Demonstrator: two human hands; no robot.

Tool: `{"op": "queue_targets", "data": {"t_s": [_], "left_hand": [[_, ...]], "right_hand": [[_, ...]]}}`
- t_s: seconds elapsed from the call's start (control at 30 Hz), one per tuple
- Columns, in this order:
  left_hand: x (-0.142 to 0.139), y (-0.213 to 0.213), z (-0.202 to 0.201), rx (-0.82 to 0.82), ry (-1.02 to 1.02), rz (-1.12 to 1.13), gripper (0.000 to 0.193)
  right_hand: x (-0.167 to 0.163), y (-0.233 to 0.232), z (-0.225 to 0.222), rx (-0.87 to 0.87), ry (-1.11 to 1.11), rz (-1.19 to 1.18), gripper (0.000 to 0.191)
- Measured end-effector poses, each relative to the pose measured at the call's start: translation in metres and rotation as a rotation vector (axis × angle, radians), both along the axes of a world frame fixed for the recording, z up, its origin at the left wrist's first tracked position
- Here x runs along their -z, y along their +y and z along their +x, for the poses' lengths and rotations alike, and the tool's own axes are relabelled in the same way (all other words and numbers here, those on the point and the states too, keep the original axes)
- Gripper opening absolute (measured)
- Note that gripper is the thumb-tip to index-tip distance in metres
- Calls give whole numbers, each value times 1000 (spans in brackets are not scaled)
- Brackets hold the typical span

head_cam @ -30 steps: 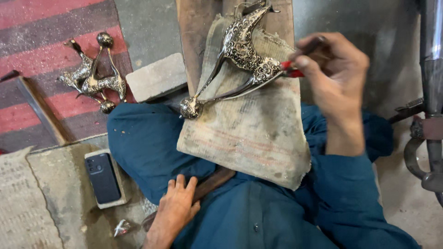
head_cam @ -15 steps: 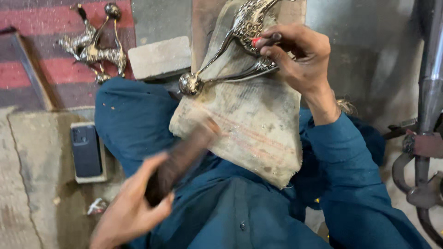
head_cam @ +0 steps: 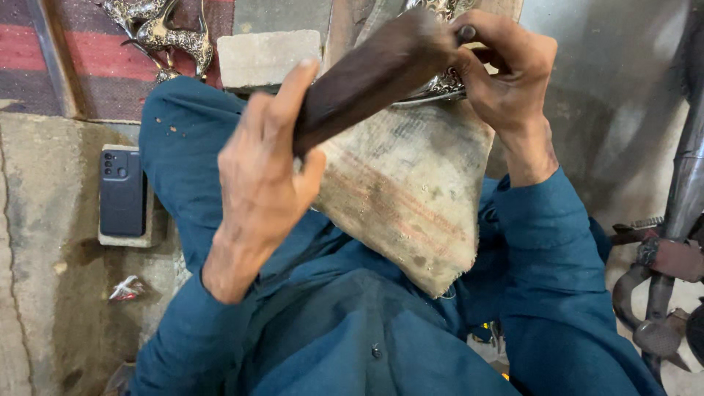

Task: The person sits on the floor with an ornate metal bird figurine strapped to a sandbag on their lap. They hold a punch against the figurine's rounded head and repeatedly strike it with a wooden mallet, repositioning the punch between strikes to shape the metal detail.

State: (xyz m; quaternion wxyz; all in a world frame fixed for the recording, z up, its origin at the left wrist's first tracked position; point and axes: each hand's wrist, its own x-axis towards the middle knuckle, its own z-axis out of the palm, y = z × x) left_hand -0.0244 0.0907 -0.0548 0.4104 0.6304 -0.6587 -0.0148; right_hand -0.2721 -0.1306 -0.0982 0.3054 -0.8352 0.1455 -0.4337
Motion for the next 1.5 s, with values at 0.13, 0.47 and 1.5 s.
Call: {"op": "queue_targets", "data": {"t_s": [0.13,0.47,1.5], "left_hand": [[-4,-17,4,-63,-242,-45,87],[-14,-41,10,-55,-375,-98,80],[-18,-63,22,-66,-553,-153,57]], "right_hand": [[4,-2,-1,43,-7,-19,19],[-1,-4,2,29,-5,-173,21],[0,-2,-2,52,33,-69,14]]}}
